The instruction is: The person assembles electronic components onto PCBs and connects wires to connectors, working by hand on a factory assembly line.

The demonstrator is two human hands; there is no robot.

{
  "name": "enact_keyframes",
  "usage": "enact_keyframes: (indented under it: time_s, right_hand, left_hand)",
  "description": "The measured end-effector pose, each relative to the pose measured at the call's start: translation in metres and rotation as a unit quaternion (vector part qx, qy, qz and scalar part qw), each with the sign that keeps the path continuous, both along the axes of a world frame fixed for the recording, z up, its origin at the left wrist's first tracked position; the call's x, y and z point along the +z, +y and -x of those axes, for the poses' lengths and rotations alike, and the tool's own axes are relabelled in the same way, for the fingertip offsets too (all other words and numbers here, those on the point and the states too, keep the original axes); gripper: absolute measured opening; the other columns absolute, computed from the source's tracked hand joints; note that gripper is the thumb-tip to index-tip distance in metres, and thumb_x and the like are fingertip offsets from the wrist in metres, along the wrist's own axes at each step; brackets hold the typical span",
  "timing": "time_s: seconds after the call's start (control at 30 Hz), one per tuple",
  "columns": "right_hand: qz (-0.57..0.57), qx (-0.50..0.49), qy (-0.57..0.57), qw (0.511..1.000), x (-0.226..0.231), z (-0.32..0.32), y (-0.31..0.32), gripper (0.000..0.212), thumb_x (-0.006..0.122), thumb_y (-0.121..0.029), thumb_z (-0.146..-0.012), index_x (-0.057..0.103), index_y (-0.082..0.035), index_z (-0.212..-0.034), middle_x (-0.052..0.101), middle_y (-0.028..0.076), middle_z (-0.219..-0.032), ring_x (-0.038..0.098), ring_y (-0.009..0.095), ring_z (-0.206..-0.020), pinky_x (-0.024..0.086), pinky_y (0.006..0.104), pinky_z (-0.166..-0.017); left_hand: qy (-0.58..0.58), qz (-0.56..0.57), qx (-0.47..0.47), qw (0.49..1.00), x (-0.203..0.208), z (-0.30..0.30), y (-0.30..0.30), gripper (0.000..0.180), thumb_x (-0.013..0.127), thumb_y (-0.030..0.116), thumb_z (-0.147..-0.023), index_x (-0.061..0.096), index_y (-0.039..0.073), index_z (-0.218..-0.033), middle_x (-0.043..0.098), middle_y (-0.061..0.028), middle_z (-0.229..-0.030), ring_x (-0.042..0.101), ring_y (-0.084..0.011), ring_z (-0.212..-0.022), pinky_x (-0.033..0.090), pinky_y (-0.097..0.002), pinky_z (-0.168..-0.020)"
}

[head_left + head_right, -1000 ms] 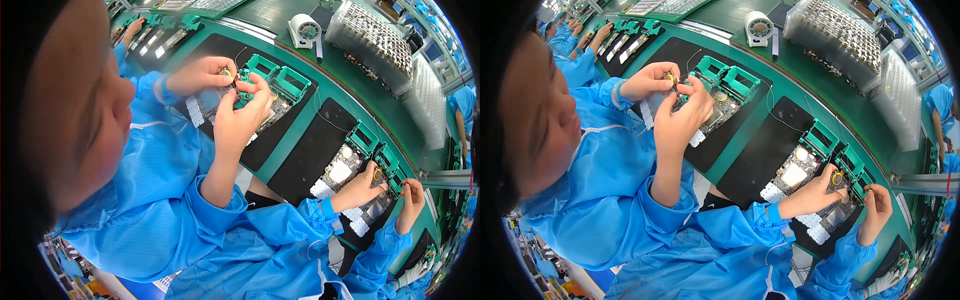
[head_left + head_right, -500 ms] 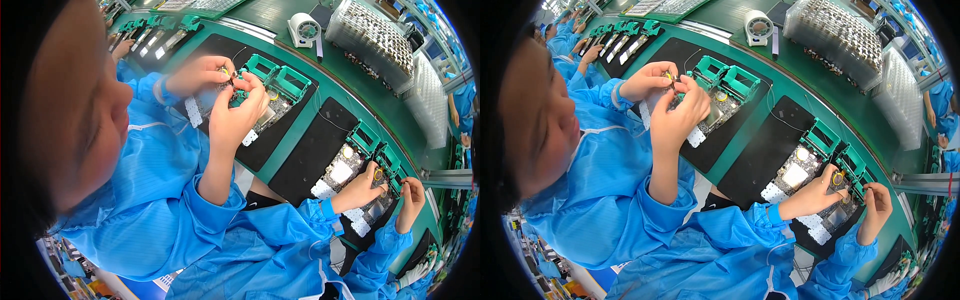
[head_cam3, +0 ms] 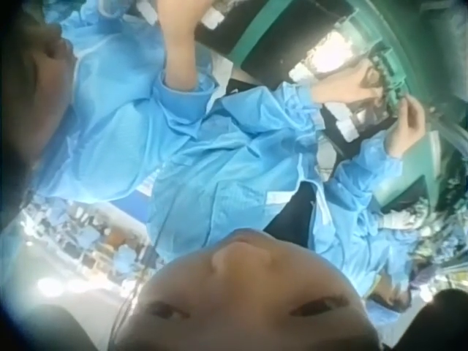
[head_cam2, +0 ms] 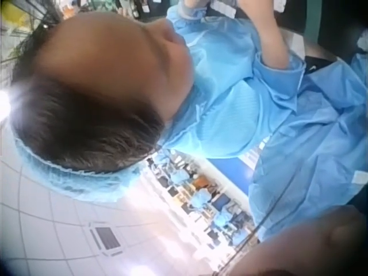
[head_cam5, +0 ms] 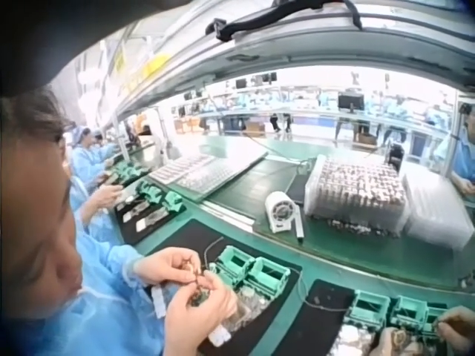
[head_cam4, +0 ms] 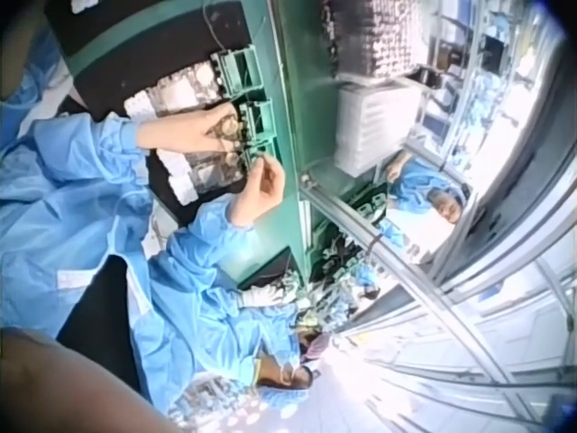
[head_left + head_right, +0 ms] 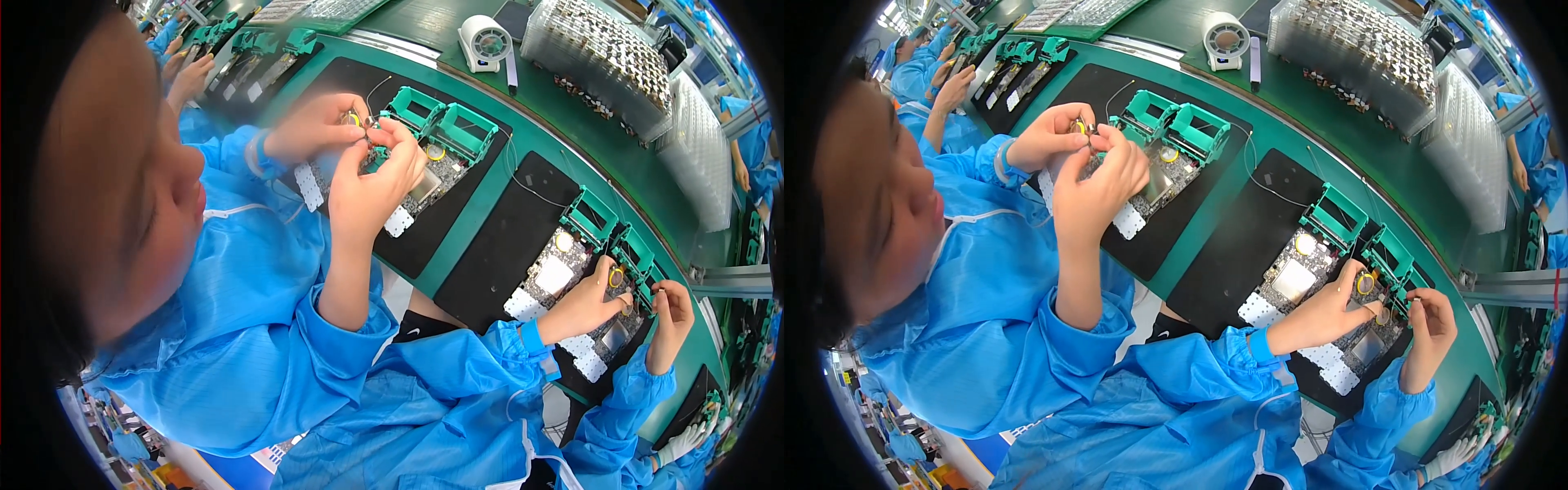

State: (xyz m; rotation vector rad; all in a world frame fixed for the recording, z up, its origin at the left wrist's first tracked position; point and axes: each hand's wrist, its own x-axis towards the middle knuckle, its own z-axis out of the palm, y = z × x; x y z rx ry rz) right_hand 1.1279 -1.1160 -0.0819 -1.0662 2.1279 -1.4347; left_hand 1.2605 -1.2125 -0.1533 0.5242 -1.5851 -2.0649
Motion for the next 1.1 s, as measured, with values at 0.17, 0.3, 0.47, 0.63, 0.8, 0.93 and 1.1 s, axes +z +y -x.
enact_keyframes:
  time_s: [0.17, 0.3, 0.47, 0.63, 0.8, 0.93, 1.1]
  right_hand:
    - [0.005, 0.014, -0.007, 1.0, -0.003, 0.002, -0.001, 0.011, 0.057, -0.005, -0.085, 0.059, -0.002, -0.095, 0.061, 0.003, -0.088, 0.048, 0.007, -0.071, 0.036, 0.0199, -0.06]
    - [0.003, 0.01, -0.006, 1.0, -0.003, 0.002, -0.001, 0.011, 0.058, -0.006, -0.085, 0.059, -0.002, -0.095, 0.061, 0.003, -0.087, 0.048, 0.007, -0.071, 0.036, 0.0202, -0.06]
    - [0.01, 0.007, 0.005, 1.0, -0.003, 0.006, 0.007, 0.011, 0.056, -0.005, -0.085, 0.059, -0.002, -0.096, 0.061, 0.003, -0.089, 0.049, 0.006, -0.072, 0.036, 0.0201, -0.06]
    - [0.017, 0.048, 0.011, 0.999, -0.005, -0.001, -0.01, 0.011, 0.058, -0.005, -0.085, 0.06, 0.0, -0.094, 0.061, 0.004, -0.092, 0.057, 0.011, -0.084, 0.043, 0.0216, -0.071]
    - [0.006, 0.077, -0.024, 0.997, -0.004, 0.002, -0.026, 0.012, 0.06, 0.001, -0.081, 0.061, 0.003, -0.093, 0.063, 0.007, -0.091, 0.06, 0.014, -0.088, 0.047, 0.0252, -0.078]
    - [-0.051, 0.097, 0.015, 0.994, -0.002, 0.006, -0.026, 0.012, 0.063, -0.001, -0.079, 0.064, 0.0, -0.091, 0.065, 0.006, -0.088, 0.06, 0.011, -0.081, 0.046, 0.0226, -0.069]
    - [-0.031, 0.096, 0.049, 0.994, -0.002, 0.006, -0.027, 0.012, 0.065, -0.004, -0.078, 0.065, -0.003, -0.09, 0.067, 0.003, -0.085, 0.06, 0.008, -0.077, 0.043, 0.0212, -0.062]
  left_hand:
    - [0.007, 0.009, 0.013, 1.0, -0.003, 0.001, -0.003, 0.044, 0.058, 0.021, -0.086, 0.029, 0.002, -0.114, 0.059, -0.0225, -0.095, 0.06, -0.036, -0.087, 0.044, -0.0396, -0.075]
    - [0.004, 0.005, 0.003, 1.0, 0.002, -0.003, -0.005, 0.045, 0.058, 0.021, -0.086, 0.029, 0.002, -0.115, 0.058, -0.0228, -0.098, 0.06, -0.0352, -0.089, 0.044, -0.0395, -0.075]
    - [0.017, -0.006, -0.003, 1.0, 0.002, 0.002, 0.001, 0.047, 0.06, 0.023, -0.085, 0.031, 0.002, -0.115, 0.055, -0.0244, -0.102, 0.058, -0.0366, -0.093, 0.044, -0.0399, -0.077]
    - [-0.004, 0.071, 0.12, 0.99, -0.006, -0.001, 0.0, 0.045, 0.064, 0.027, -0.081, 0.042, 0.005, -0.112, 0.061, -0.0207, -0.093, 0.061, -0.0392, -0.088, 0.047, -0.0437, -0.072]
    - [0.036, 0.038, 0.099, 0.994, -0.013, 0.008, -0.004, 0.035, 0.066, 0.016, -0.08, 0.045, 0.002, -0.105, 0.06, -0.0139, -0.088, 0.06, -0.0226, -0.082, 0.047, -0.0348, -0.073]
    - [0.04, 0.027, 0.085, 0.995, 0.001, 0.007, -0.004, 0.028, 0.061, 0.009, -0.081, 0.046, 0.002, -0.103, 0.055, -0.0089, -0.09, 0.052, -0.0165, -0.085, 0.043, -0.0299, -0.077]
    - [0.023, 0.019, 0.072, 0.997, 0.011, 0.006, -0.003, 0.026, 0.059, 0.009, -0.083, 0.044, 0.002, -0.104, 0.051, -0.0058, -0.09, 0.048, -0.0136, -0.085, 0.041, -0.0267, -0.077]
